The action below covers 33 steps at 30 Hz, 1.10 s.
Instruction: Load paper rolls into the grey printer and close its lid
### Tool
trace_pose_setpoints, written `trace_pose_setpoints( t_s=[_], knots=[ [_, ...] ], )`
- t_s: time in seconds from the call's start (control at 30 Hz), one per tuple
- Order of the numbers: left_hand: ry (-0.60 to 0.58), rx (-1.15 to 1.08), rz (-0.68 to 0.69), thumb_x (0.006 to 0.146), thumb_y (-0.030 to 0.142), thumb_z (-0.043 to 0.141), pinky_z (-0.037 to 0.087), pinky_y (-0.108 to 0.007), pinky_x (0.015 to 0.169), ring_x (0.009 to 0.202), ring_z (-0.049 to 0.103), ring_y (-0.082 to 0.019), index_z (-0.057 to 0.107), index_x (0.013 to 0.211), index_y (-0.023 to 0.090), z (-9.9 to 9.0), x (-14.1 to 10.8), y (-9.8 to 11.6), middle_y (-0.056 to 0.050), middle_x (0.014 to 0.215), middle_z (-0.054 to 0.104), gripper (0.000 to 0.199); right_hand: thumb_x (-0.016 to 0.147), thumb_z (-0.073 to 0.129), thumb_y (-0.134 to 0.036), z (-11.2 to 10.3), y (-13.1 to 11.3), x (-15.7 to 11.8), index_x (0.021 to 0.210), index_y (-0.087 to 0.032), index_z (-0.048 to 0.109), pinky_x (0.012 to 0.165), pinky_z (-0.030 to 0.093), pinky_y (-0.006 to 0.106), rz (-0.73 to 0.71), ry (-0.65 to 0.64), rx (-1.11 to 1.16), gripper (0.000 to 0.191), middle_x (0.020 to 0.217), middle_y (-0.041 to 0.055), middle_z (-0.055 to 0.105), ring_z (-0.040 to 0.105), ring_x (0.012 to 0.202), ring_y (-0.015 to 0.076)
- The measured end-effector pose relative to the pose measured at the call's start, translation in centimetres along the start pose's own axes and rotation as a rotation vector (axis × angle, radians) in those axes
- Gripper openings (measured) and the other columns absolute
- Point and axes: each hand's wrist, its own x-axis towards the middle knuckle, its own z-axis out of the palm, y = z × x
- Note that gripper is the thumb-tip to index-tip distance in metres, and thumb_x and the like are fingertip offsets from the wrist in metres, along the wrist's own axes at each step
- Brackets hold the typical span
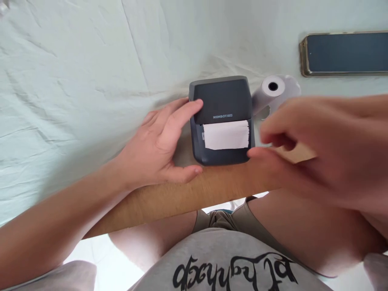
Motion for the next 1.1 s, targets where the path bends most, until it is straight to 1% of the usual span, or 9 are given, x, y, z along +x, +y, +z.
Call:
trace_pose_setpoints(
  t_s=[0.03,0.1,0.2,0.4,0.57,0.67,0.83,0.97,1.1],
  knots=[
    [-0.005,-0.009,-0.026,0.116,0.107,0.051,0.061,-0.069,0.149,0.184,0.064,-0.049,0.038,0.204,0.025,-0.1,0.0,0.0,-0.017,0.203,0.06,0.12,0.131,0.05,-0.048,0.6,-1.1,0.7,0.096,-0.024,0.049,0.058,0.026,0.039,-0.081,0.056,-0.045,0.043,0.076,-0.0013,0.059,0.035,0.063,0.0127],
    [-0.035,-0.015,-0.066,0.114,0.109,0.056,0.059,-0.068,0.152,0.185,0.064,-0.049,0.03,0.206,0.023,-0.3,-0.1,0.0,-0.016,0.205,0.057,0.128,0.13,0.052,-0.044,1.2,-1.6,1.6,0.097,-0.023,0.048,0.055,0.024,0.034,-0.104,0.002,-0.092,0.039,0.074,-0.003,0.057,0.036,0.059,0.0098],
    [-0.08,0.006,-0.088,0.113,0.108,0.065,0.06,-0.071,0.151,0.185,0.064,-0.051,0.032,0.203,0.019,-0.4,-0.2,0.0,-0.02,0.202,0.059,0.131,0.131,0.049,-0.055,1.1,-0.7,1.8,0.111,-0.024,0.062,0.061,0.029,0.033,0.033,-0.12,-0.111,0.038,0.077,-0.0022,0.06,0.046,0.061,0.011],
    [-0.01,0.011,-0.066,0.115,0.106,0.061,0.06,-0.071,0.153,0.188,0.061,-0.048,0.046,0.198,0.029,-0.1,-0.4,-0.1,-0.012,0.203,0.06,0.114,0.132,0.05,-0.07,1.0,0.1,1.3,0.151,-0.026,0.071,0.068,0.035,0.034,0.062,-0.096,-0.109,0.052,0.098,-0.0003,0.076,0.057,0.068,0.0123],
    [-0.039,-0.025,-0.096,0.113,0.103,0.073,0.06,-0.073,0.152,0.184,0.065,-0.053,0.047,0.195,0.02,-0.2,-0.3,0.3,-0.02,0.199,0.063,0.12,0.129,0.043,-0.082,1.2,0.5,1.5,0.178,-0.025,0.067,0.075,0.048,0.032,0.117,-0.149,-0.127,0.078,0.101,0.0023,0.075,0.071,0.079,0.0174],
    [-0.028,-0.059,-0.106,0.111,0.107,0.073,0.059,-0.075,0.153,0.184,0.065,-0.054,0.046,0.193,0.027,0.0,-0.2,0.4,-0.017,0.2,0.062,0.118,0.129,0.04,-0.082,1.3,1.0,1.4,0.182,-0.026,0.064,0.075,0.055,0.034,0.144,-0.199,-0.131,0.081,0.092,0.0026,0.071,0.068,0.07,0.0172],
    [-0.01,-0.041,-0.082,0.115,0.109,0.063,0.06,-0.076,0.151,0.185,0.065,-0.051,0.044,0.19,0.029,0.2,-0.3,0.5,-0.02,0.198,0.064,0.111,0.127,0.038,-0.084,1.4,1.3,1.4,0.189,-0.027,0.059,0.069,0.053,0.033,0.164,-0.244,-0.15,0.087,0.09,0.0033,0.074,0.064,0.06,0.0151],
    [-0.015,0.002,-0.066,0.117,0.108,0.062,0.063,-0.072,0.15,0.184,0.067,-0.05,0.047,0.191,0.027,-0.3,-0.3,0.8,-0.021,0.198,0.065,0.111,0.126,0.03,-0.091,1.5,1.3,1.5,0.181,-0.02,0.066,0.061,0.041,0.033,0.178,-0.274,-0.161,0.096,0.088,0.0053,0.072,0.051,0.052,0.0118],
    [0.014,0.104,-0.001,0.122,0.099,0.067,0.068,-0.066,0.147,0.181,0.071,-0.048,0.045,0.198,0.019,-0.6,-0.7,1.3,-0.026,0.198,0.064,0.113,0.128,0.039,-0.087,1.6,1.7,1.2,0.18,-0.019,0.064,0.054,0.029,0.033,0.123,-0.266,-0.092,0.089,0.082,0.0021,0.072,0.036,0.047,0.0105]
  ],
)
